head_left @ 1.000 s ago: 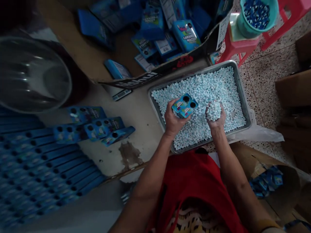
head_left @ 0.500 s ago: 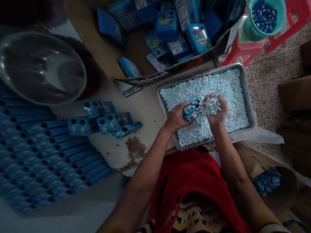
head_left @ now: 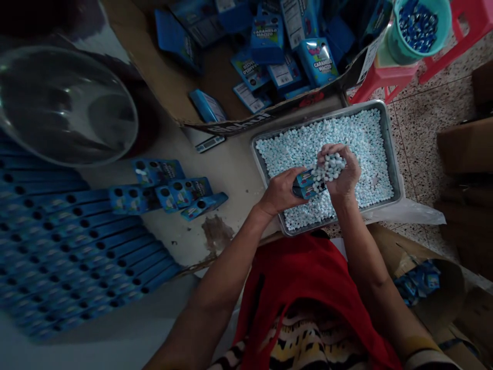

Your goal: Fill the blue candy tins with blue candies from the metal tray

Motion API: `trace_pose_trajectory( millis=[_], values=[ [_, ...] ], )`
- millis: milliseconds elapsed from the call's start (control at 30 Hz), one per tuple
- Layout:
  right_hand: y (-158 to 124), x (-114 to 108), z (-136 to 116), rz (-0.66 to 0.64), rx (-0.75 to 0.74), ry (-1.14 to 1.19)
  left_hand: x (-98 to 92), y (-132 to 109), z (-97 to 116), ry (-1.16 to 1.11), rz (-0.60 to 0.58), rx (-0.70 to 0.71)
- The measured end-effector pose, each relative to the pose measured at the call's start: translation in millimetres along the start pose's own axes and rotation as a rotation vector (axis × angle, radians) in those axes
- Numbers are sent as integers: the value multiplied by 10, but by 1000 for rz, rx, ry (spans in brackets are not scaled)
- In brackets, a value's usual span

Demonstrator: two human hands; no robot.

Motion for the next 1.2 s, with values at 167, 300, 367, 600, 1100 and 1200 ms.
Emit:
trace_pose_trajectory(
  millis=[167,300,367,600,1100,1200],
  values=[
    [-35,-97,97,41,110,129,-6,-88,-8,-17,6,-23],
    [-78,-118,103,5,136,168,9,-172,9,8,53,-55],
    [-120,-109,88,11,125,145,9,-204,20,39,69,-81],
    [-324,41,63,-5,42,-93,-12,-189,46,163,105,-115],
    [-592,46,321,-131,-85,-497,-226,-281,-83,136,116,-36],
    [-419,-656,192,102,-126,-627,-351,-363,-222,111,191,-90]
  ],
)
Point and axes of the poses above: each hand's wrist, its own y-axis towards the middle knuckle, its own x-axis out of the palm, z = x × y, the point moved 8 cm from there along y, towards the middle knuckle, and after that the axes turned 13 degrees about x, right-handed, at the moved point
